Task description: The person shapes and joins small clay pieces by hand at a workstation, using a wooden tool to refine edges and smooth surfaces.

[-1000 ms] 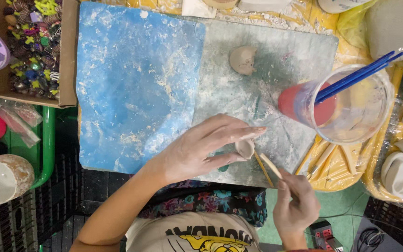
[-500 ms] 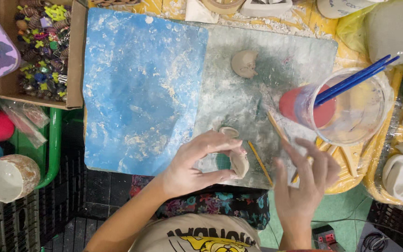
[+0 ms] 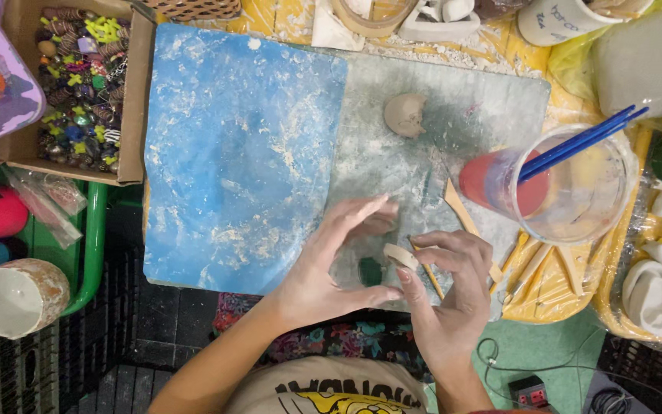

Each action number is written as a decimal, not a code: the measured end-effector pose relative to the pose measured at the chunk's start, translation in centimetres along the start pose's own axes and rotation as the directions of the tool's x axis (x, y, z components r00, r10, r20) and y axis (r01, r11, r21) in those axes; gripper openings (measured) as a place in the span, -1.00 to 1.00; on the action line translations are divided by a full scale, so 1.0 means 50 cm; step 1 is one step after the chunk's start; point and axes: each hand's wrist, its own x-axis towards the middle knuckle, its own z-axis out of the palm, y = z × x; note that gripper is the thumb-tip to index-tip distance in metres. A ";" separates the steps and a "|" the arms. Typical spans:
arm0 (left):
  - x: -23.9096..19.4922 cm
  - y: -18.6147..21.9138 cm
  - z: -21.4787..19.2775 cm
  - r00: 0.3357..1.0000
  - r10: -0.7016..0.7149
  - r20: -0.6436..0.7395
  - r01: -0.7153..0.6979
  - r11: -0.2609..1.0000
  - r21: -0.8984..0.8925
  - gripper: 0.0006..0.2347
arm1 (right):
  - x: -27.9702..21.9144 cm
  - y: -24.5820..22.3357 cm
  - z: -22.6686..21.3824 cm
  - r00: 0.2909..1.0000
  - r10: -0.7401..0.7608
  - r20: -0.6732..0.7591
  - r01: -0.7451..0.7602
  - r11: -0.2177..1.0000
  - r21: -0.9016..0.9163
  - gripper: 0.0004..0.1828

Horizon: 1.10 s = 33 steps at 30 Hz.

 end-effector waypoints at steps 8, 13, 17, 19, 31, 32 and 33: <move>-0.030 0.001 0.011 0.964 -0.267 0.013 0.251 0.887 -0.388 -0.58 | -0.020 0.044 0.018 0.966 0.251 0.059 -0.242 0.805 0.542 -0.85; -0.029 0.003 0.010 0.957 -0.285 0.046 0.278 0.864 -0.421 -0.65 | -0.030 0.050 0.023 0.943 0.299 0.145 -0.315 0.669 0.673 -0.77; -0.034 -0.007 0.032 0.970 -0.243 -0.030 0.198 0.849 -0.490 -0.75 | -0.026 0.034 0.022 0.953 0.270 0.141 -0.298 0.736 0.608 -0.77; -0.039 -0.009 0.038 0.972 -0.215 -0.098 0.136 0.849 -0.511 -0.78 | -0.021 0.019 0.022 0.960 0.246 0.136 -0.279 0.775 0.567 -0.77; -0.038 0.006 -0.073 0.905 -0.345 -0.249 0.118 0.766 -0.631 -0.71 | 0.179 -0.163 0.002 0.976 -0.215 -0.021 0.208 0.963 -0.172 -0.80; -0.038 -0.001 -0.082 0.914 -0.313 -0.259 0.091 0.779 -0.620 -0.71 | 0.220 -0.178 0.018 0.964 -0.266 -0.007 0.258 0.942 -0.214 -0.78; -0.041 -0.008 -0.089 0.909 -0.331 -0.254 0.094 0.756 -0.648 -0.71 | 0.257 -0.190 0.040 0.943 -0.332 -0.012 0.320 0.919 -0.231 -0.81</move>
